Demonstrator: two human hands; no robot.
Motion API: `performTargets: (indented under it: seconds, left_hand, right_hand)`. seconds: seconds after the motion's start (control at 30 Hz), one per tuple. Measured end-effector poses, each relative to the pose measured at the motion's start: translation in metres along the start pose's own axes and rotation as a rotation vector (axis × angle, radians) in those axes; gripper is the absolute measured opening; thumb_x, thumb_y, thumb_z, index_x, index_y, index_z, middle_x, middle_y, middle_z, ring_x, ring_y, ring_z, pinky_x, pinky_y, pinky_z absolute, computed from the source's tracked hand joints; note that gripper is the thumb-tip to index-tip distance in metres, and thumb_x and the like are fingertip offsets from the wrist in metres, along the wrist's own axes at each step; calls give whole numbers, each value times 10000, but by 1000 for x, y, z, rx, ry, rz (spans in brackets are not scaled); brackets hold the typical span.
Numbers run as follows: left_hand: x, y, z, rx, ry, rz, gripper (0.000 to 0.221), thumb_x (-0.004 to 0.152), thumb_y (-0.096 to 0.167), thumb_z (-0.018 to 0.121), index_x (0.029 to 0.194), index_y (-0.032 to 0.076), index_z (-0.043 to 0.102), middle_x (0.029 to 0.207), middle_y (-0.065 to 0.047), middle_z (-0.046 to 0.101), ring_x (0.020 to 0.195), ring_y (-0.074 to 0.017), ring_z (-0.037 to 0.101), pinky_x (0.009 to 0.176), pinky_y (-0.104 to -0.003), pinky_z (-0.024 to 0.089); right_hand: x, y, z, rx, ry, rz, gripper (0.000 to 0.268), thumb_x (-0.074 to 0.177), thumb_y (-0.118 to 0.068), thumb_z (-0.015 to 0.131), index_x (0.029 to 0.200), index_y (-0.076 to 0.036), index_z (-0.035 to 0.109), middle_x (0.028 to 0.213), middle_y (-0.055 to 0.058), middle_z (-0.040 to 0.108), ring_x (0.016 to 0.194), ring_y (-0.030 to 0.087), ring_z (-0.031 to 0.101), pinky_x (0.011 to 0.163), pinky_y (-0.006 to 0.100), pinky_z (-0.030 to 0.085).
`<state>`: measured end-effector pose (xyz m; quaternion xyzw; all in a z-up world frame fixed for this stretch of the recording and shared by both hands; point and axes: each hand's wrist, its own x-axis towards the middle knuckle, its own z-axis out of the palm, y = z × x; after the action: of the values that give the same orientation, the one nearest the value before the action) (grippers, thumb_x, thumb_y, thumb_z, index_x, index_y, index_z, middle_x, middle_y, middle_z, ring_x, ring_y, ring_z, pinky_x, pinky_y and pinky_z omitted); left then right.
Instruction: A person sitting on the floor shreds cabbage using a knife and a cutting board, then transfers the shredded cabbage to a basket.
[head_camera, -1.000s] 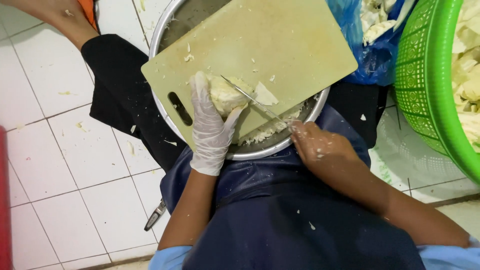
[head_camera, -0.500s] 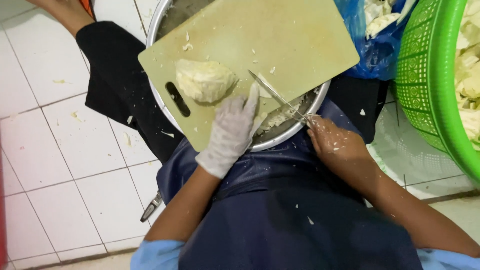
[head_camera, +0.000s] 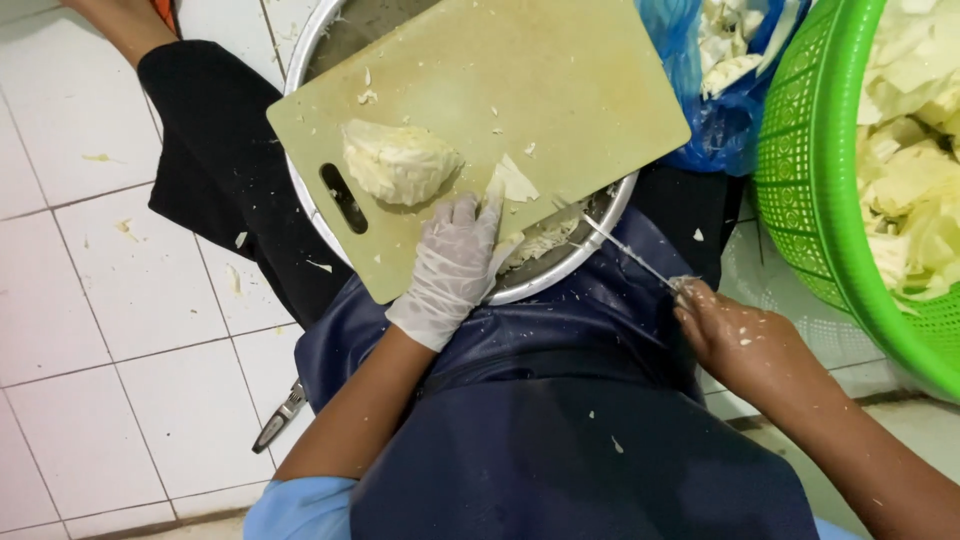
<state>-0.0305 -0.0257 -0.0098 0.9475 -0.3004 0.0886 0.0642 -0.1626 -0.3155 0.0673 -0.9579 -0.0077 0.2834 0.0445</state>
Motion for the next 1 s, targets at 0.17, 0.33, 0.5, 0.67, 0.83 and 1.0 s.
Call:
performTargets:
  seconds: [0.17,0.33,0.5,0.67,0.83,1.0]
  left_hand:
    - [-3,-2,7,-18,-77,10,665,903,558,569,1383,113,454,1124,-131,550,912,-291,560,724,-401,505]
    - [-6,-3,7,-13,-27,15,734,882,551,621,1412,95,395,1089,-129,535,858,-271,546,677,-389,484]
    - [-4,-2,3,-25,-53,-46,622,854,521,641,1331,148,499,1134,-122,536,892,-287,553,644,-401,488]
    - [-10,-8,-13,-69,-147,32,818,850,559,641,1427,58,347,1201,-158,538,999,-285,562,777,-411,526]
    - [-29,-16,-1,-171,6,78,610,946,488,549,1401,97,445,1388,-140,515,1242,-367,506,963,-471,471]
    - [-22,-10,-12,-154,-64,80,738,722,458,727,1360,153,516,1413,-96,489,1276,-364,462,980,-507,409]
  right_hand:
    - [39,-23,-2,140,-36,22,462,925,-420,378,1356,-265,439,1347,-10,553,1123,253,602,783,468,540]
    - [65,-42,-3,30,49,-113,377,965,-364,377,1287,-177,435,997,98,656,774,389,654,530,534,509]
    - [33,-10,10,-55,-42,-44,428,951,-358,388,1364,-259,342,776,145,602,591,414,621,466,515,456]
    - [-4,18,20,-96,26,52,414,920,-427,420,1304,-276,447,1068,-25,686,746,306,702,499,473,533]
    - [32,-13,4,-45,66,-63,396,939,-385,418,1299,-229,475,1108,16,652,823,274,680,550,464,544]
    - [56,-43,-14,41,10,-88,397,948,-417,356,1266,-212,474,1046,95,691,867,358,694,737,494,564]
